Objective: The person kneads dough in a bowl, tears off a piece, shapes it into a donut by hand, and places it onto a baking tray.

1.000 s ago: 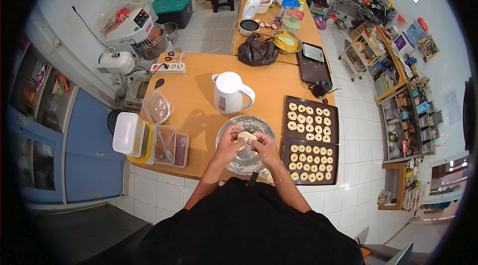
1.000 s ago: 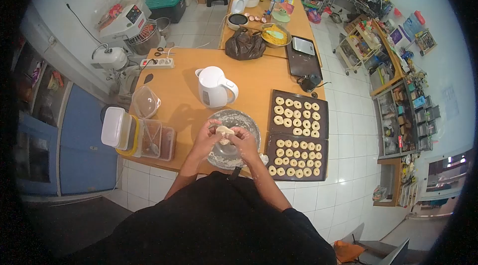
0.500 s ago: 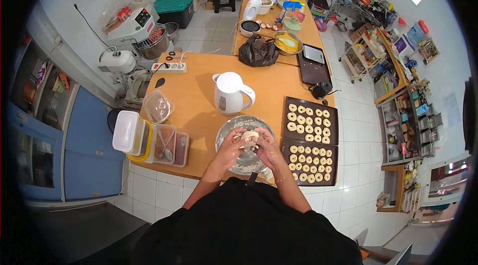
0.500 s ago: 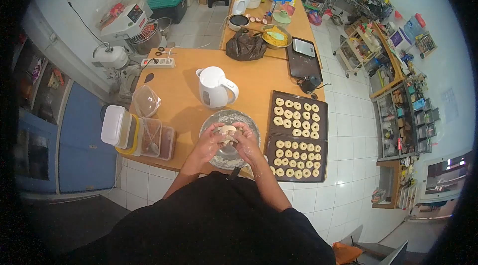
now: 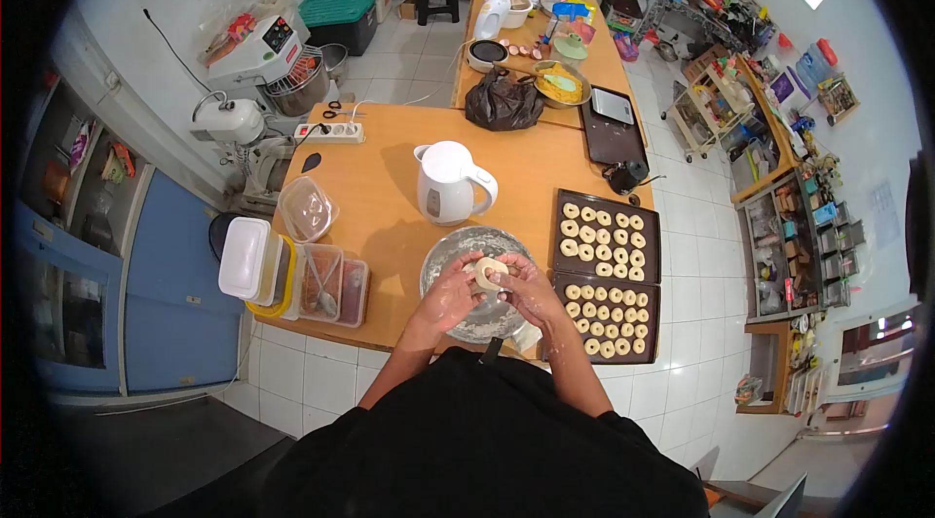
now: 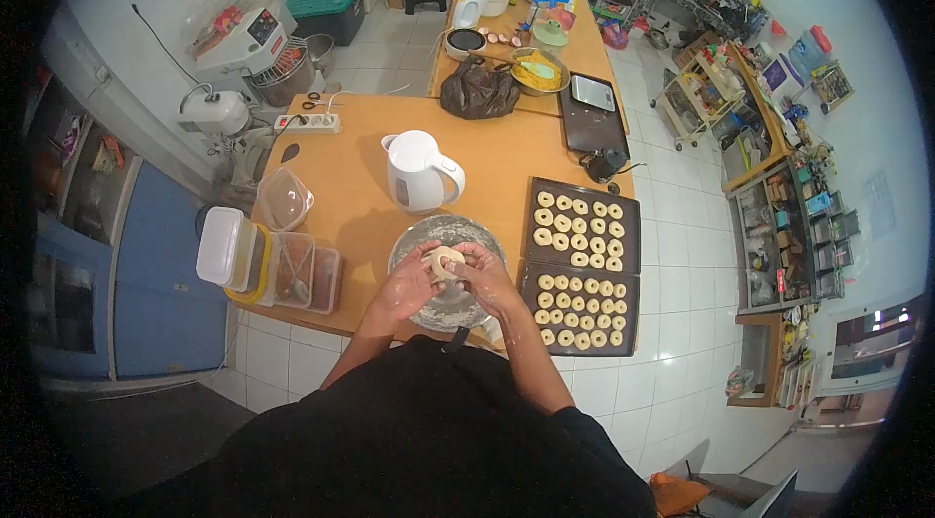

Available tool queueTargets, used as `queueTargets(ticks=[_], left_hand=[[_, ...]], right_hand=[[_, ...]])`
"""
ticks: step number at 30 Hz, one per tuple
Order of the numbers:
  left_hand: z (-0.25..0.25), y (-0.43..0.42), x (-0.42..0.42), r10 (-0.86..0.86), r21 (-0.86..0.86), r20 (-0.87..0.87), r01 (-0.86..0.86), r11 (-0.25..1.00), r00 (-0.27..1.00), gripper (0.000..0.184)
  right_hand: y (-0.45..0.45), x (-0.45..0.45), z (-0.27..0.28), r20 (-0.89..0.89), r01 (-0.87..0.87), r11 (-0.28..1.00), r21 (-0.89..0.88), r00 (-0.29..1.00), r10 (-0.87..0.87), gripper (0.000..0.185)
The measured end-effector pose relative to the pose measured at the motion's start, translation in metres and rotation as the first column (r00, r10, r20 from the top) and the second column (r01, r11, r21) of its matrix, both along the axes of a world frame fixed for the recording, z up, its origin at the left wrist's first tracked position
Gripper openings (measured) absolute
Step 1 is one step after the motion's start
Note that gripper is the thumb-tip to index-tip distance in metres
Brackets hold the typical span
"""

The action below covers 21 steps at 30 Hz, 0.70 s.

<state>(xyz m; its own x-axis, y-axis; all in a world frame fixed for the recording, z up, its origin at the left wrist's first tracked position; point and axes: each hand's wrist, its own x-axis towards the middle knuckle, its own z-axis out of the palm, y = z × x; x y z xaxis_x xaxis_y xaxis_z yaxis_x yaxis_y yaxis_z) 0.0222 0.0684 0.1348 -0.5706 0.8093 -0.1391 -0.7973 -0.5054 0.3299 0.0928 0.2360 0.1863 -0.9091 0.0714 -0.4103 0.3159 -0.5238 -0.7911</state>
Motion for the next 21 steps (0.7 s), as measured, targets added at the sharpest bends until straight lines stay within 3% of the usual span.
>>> queueTargets(ticks=[3,9,12,14,18,21], left_hand=[[-0.002,0.000,-0.003,-0.023,-0.065,-0.101,0.017,0.998,0.995,0.034],[0.004,-0.003,-0.005,-0.008,-0.324,-0.226,-0.068,0.944,0.974,0.039],[0.005,-0.003,-0.003,-0.063,-0.453,-0.338,-0.103,0.886,0.939,0.039],[0.012,-0.003,-0.002,-0.084,-0.471,-0.313,-0.077,0.879,0.946,0.038],[0.015,0.000,0.001,-0.084,-0.468,-0.324,-0.083,0.880,0.942,0.036],[0.010,0.001,0.004,0.036,-0.358,-0.262,-0.132,0.924,0.964,0.038]], right_hand=[[-0.001,0.000,-0.009,-0.030,0.029,0.999,0.035,0.999,-0.028,0.022],[0.000,0.005,-0.025,-0.038,-0.018,0.959,0.281,0.999,0.030,0.025],[-0.001,0.006,-0.017,-0.052,0.004,0.967,0.256,0.999,0.009,0.023],[-0.003,0.006,-0.015,0.012,0.068,0.994,0.086,0.998,-0.069,0.019],[-0.005,0.007,-0.024,-0.051,0.048,0.999,-0.019,0.997,-0.049,0.018],[-0.003,0.008,-0.026,0.014,-0.023,0.999,-0.026,1.000,0.024,0.019]])
